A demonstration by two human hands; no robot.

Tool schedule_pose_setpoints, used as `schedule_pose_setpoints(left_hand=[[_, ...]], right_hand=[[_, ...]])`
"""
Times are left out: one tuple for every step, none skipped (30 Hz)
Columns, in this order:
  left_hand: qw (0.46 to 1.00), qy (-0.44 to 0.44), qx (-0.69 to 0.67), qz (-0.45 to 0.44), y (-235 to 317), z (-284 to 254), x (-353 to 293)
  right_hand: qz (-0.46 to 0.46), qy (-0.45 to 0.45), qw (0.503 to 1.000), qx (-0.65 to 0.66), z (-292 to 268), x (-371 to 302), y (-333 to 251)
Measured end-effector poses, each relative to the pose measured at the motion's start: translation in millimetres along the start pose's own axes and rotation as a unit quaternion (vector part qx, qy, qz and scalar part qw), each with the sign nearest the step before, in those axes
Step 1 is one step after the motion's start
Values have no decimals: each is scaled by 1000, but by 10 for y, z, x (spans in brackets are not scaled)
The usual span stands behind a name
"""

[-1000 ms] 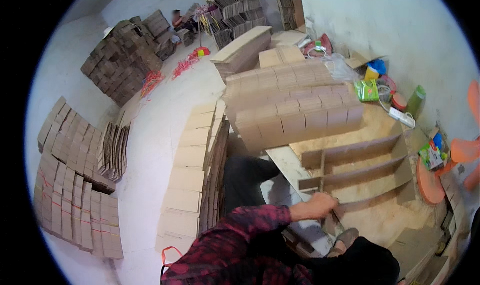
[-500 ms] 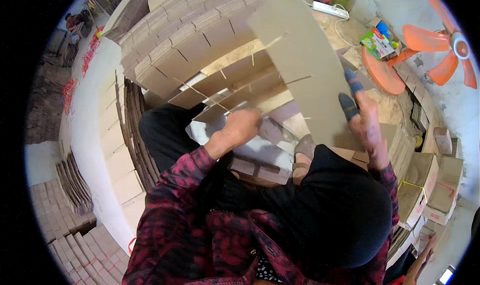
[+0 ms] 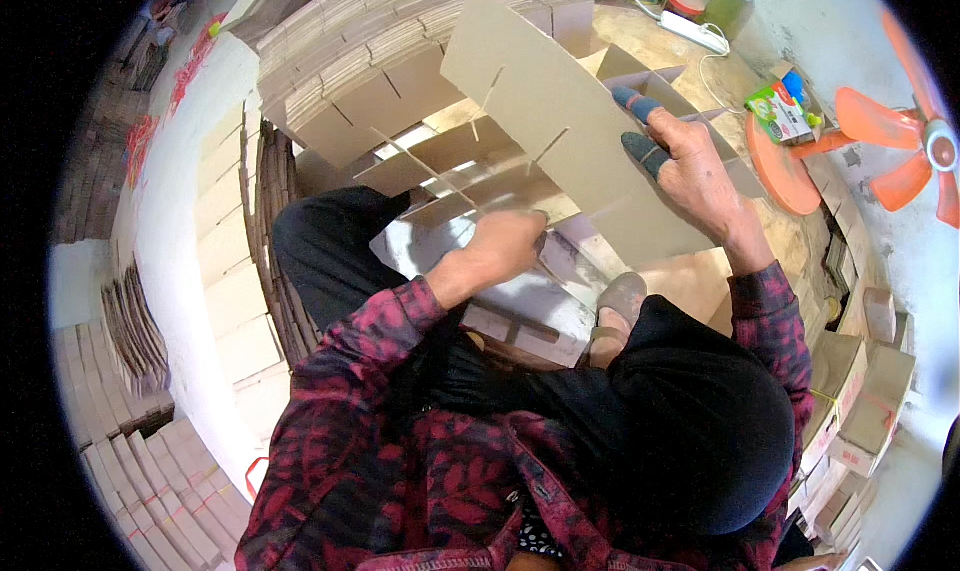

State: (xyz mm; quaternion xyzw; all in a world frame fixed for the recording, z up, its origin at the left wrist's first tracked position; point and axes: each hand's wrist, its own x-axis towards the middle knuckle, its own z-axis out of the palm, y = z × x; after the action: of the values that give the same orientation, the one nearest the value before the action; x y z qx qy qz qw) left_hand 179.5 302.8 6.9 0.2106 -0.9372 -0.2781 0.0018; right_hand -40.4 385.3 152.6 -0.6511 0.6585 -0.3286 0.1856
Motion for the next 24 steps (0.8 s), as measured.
schedule_pose_setpoints(left_hand=[[1000, -4, 2, -1, -26, 17, -3], [1000, -7, 4, -2, -48, 35, -12], [1000, -21, 3, -7, -27, 8, -17], [999, -34, 2, -12, 1, -29, -25], [999, -48, 1, -17, 22, -57, -32], [999, -47, 2, -19, 20, -67, -42], [999, -46, 2, -22, 16, -75, -52], [999, -45, 3, -24, 8, -80, -64], [999, -47, 3, -20, 5, -75, -65], [999, -49, 3, -15, -4, -68, -63], [999, -52, 3, -10, -9, -57, -69], [999, -50, 4, -8, -16, -49, -85], [999, -49, 4, -5, -20, -40, -106], [999, -47, 4, -3, -27, -28, -128], [999, -45, 2, -3, -39, -17, -144], [999, -43, 0, -3, -53, -1, -161], [999, -41, -2, -4, -62, 9, -181], [999, -38, -1, -8, -59, 10, -187], [999, -35, 1, -12, -48, 12, -193], [999, -33, 3, -17, -40, 14, -199], [1000, -27, 1, -11, -37, 23, -199], [1000, -21, -1, -6, -38, 35, -198], [1000, -15, -3, -1, -34, 44, -197], [1000, -17, -5, -3, -26, 48, -198]], right_hand=[[8, -16, 1000, 10, 29, 44, -11], [17, -32, 999, 21, 56, 83, -14], [15, -36, 999, 20, 77, 108, 2], [14, -40, 999, 18, 102, 128, 33], [12, -44, 999, 17, 119, 140, 47], [13, -43, 999, 15, 128, 155, 23], [14, -42, 999, 13, 129, 162, -14], [15, -40, 999, 11, 139, 174, -40], [4, -36, 999, 2, 147, 178, -52], [-8, -31, 999, -8, 158, 181, -61], [-19, -26, 999, -17, 166, 182, -73], [-20, -27, 999, -19, 170, 194, -91], [-22, -28, 999, -21, 166, 207, -116], [-24, -29, 999, -22, 170, 216, -134], [-24, -32, 999, -23, 170, 224, -137], [-23, -36, 999, -23, 168, 231, -132], [-23, -39, 999, -23, 172, 236, -128], [-21, -42, 999, -21, 184, 233, -115], [-20, -46, 999, -17, 217, 223, -85], [-18, -50, 999, -14, 256, 214, -54], [-25, -41, 999, -17, 302, 193, -42], [-31, -33, 999, -19, 363, 163, -42], [-38, -24, 999, -22, 418, 142, -24], [-42, -31, 998, -35, 480, 125, 32]])
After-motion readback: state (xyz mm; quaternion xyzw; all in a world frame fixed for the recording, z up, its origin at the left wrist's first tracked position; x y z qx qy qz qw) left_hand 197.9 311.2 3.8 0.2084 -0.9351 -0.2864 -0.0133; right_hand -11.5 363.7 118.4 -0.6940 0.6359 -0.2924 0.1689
